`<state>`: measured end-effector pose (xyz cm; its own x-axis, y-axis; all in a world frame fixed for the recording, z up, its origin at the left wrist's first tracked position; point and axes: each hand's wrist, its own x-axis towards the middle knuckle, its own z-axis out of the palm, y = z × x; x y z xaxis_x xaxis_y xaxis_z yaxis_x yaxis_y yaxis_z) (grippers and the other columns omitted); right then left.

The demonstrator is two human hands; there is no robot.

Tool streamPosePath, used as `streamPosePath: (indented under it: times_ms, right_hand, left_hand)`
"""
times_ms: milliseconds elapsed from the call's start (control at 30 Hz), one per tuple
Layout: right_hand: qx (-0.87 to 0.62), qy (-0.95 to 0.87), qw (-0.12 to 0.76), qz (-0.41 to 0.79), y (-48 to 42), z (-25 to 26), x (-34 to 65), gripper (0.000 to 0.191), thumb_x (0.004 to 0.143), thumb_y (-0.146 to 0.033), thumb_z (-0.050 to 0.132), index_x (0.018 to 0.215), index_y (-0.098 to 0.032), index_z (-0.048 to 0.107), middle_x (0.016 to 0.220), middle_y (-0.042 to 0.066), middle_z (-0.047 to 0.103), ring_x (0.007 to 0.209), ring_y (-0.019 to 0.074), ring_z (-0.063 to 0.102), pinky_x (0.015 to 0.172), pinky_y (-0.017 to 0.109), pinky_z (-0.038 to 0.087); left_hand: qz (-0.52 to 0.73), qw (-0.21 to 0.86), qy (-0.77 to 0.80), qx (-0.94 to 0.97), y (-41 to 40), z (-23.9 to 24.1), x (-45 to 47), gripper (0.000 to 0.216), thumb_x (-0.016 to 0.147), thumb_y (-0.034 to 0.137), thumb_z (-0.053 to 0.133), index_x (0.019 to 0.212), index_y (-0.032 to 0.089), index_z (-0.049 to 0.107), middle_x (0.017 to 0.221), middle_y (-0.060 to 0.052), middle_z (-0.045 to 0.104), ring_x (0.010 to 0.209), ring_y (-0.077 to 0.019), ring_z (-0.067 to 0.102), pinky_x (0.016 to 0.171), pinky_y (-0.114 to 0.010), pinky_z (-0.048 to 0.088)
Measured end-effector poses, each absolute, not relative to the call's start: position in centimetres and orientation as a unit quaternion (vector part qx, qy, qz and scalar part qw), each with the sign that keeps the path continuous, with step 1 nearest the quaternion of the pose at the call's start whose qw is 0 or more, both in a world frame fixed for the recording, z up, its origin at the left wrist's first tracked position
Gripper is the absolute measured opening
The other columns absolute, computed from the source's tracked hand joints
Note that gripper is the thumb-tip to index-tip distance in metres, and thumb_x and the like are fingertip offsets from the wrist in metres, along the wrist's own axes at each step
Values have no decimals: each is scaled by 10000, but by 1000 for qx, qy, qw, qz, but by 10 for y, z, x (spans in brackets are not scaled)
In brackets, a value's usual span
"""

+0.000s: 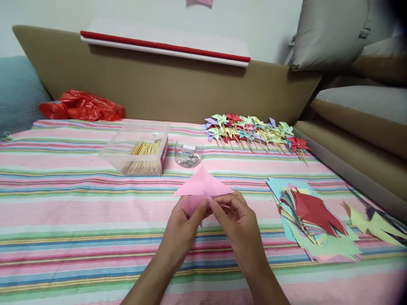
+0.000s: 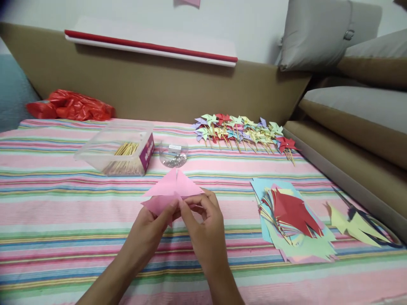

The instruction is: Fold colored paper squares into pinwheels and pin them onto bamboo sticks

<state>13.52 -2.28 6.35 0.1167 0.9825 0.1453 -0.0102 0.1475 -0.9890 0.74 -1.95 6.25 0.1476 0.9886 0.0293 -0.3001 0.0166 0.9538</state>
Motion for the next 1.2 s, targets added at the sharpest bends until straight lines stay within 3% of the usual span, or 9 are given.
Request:
streamPosePath:
  times_ms: [267,367,433,600,733,800,900,1000,1200]
  right_hand:
    - [-485,-504,579,419,-31,70,136,152,819,-354,755,828,-227,671,1095,49,600,961,204,661,867,379,577]
    - [-500,-430,616,430,-34,74,140,322,775,-410,794,981,-269,590,1257,48,606,1027,209,654,924,407,539]
    - [-509,-401,596,474,-35,78,145,440,761,-463,794,1111,-289,590,1242,58,644,1039,227,658,930,414,527]
    - [-430,-476,484,595,-38,86,156,343,765,-421,780,1061,-250,747,1248,69,661,1109,275,632,897,381,533]
    - [-439,-496,455,596,-41,81,155,290,790,-374,766,1045,-236,754,1139,59,690,1004,249,651,847,368,530]
    - [-442,-483,462,598,-41,75,153,297,789,-377,773,1042,-223,750,1061,53,716,948,237,658,825,360,528]
    - [-438,-420,523,599,-39,68,145,224,806,-401,770,920,-208,762,882,28,743,856,201,658,803,331,523]
    - [-394,-322,605,612,-37,66,133,207,828,-402,756,933,-223,764,964,27,767,944,194,670,894,334,516]
    - [-358,-259,637,632,-36,68,113,221,781,-392,792,900,-209,765,937,46,775,949,233,694,936,401,533]
  left_hand:
    - [526,585,388,481,-23,66,3,273,916,421,640,980,189,769,907,-69,756,892,-248,699,870,-367,556]
    - [518,552,414,506,-26,69,-6,270,921,416,634,978,182,756,936,-68,739,930,-244,682,883,-354,544]
    - [490,554,412,533,-29,72,-13,295,923,396,637,1122,196,724,979,-64,727,937,-233,667,868,-338,540]
    - [384,653,360,544,-37,78,-26,606,954,354,606,1516,298,388,961,-24,697,882,-184,642,813,-299,514]
    - [355,659,380,543,-38,79,-33,789,937,338,644,1581,334,188,798,42,638,695,-128,583,638,-227,454]
    - [353,656,386,544,-36,79,-34,746,914,344,674,1552,312,288,783,39,638,688,-136,590,633,-235,460]
    - [407,659,382,504,-33,79,-29,613,876,329,721,1434,274,472,930,-24,711,891,-200,668,806,-312,522]
    - [467,663,387,439,-33,73,-18,516,801,291,799,1277,254,602,1136,-82,725,1053,-235,674,912,-340,524]
    - [539,611,400,419,-37,57,3,258,824,329,771,1052,216,727,1104,-74,742,989,-207,680,875,-299,533]
